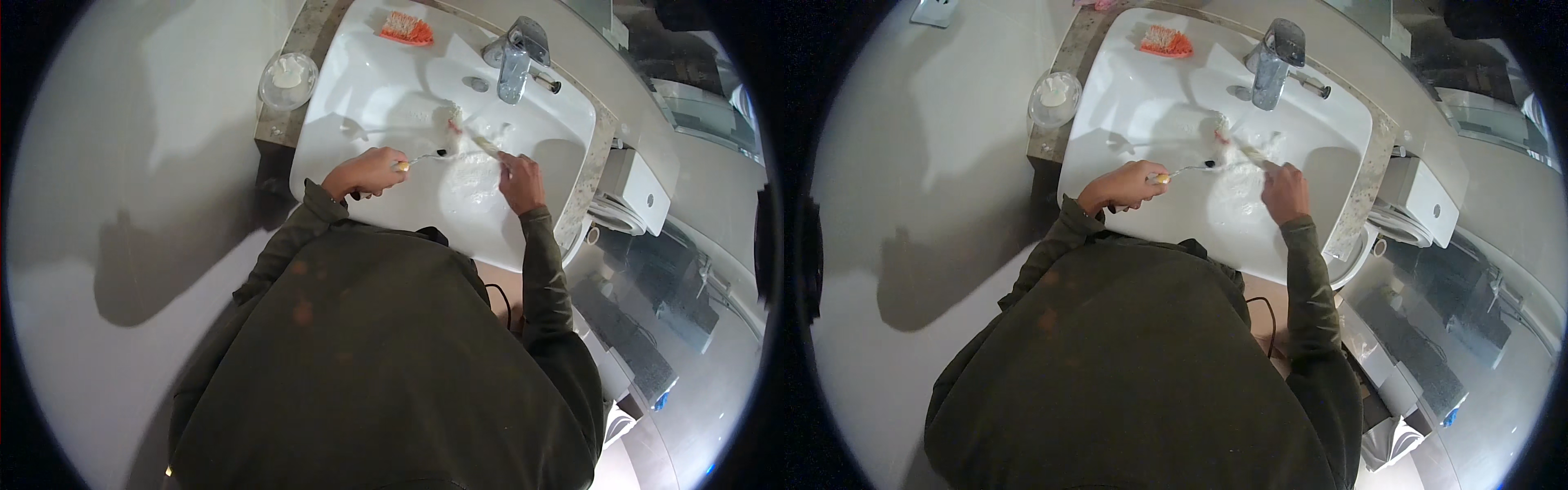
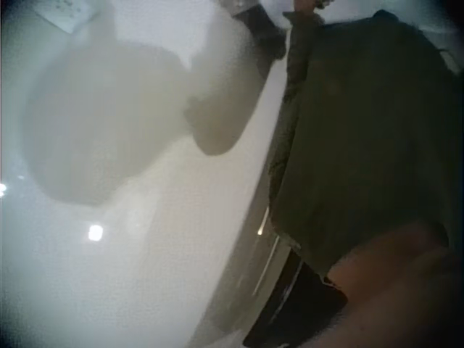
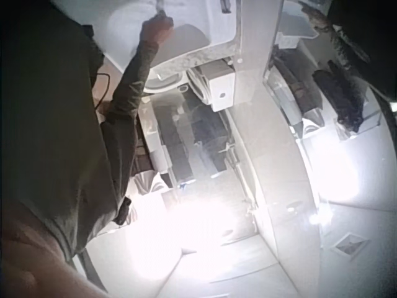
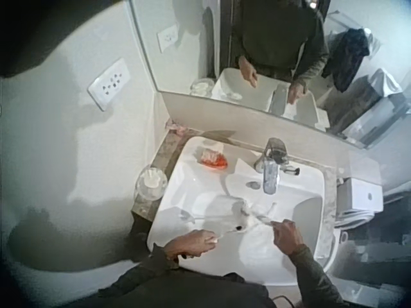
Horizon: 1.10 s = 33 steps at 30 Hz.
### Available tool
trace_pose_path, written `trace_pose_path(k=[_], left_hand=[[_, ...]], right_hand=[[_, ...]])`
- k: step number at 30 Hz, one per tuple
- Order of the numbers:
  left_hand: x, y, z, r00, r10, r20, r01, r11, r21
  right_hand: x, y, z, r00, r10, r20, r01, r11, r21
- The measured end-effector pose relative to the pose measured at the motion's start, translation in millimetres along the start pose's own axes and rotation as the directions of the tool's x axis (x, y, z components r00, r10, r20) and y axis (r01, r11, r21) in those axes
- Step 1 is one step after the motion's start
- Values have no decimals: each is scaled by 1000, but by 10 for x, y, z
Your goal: The person washes a paint roller and a paint brush in a bathroom sink, using water to rinse away white paint residue from the tools.
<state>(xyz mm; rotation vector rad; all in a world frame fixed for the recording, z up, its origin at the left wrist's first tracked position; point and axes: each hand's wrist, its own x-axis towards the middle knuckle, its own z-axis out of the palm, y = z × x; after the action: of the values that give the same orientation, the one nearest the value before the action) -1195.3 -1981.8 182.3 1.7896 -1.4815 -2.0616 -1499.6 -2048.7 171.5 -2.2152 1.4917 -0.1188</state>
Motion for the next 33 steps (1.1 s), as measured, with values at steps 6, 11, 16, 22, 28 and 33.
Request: trace_pose_path(k=[6, 11, 16, 22, 28, 33], left_hand=[[53, 4, -145, 999, 33, -22, -35, 994, -99], [81, -3, -55, 998, 32, -63, -37, 996, -87], [69, 31, -41, 997, 10, -79, -16, 997, -73], [93, -22, -38, 999, -5, -45, 1, 997, -77], [125, -75, 29, 998, 21, -67, -28, 995, -95], [125, -59, -12, 998, 31, -58, -35, 997, -74]], right_hand=[[50, 42, 314, 999, -44, 8, 42, 992, 118], [82, -79, 94, 1000, -9, 27, 7, 998, 60], [84, 252, 114, 999, 24, -24, -27, 996, -89], [151, -90, 210, 994, -98, 55, 100, 994, -37], [167, -193, 115, 994, -94, 56, 97, 994, -57], [292, -100, -14, 990, -130, 48, 132, 991, -28]])
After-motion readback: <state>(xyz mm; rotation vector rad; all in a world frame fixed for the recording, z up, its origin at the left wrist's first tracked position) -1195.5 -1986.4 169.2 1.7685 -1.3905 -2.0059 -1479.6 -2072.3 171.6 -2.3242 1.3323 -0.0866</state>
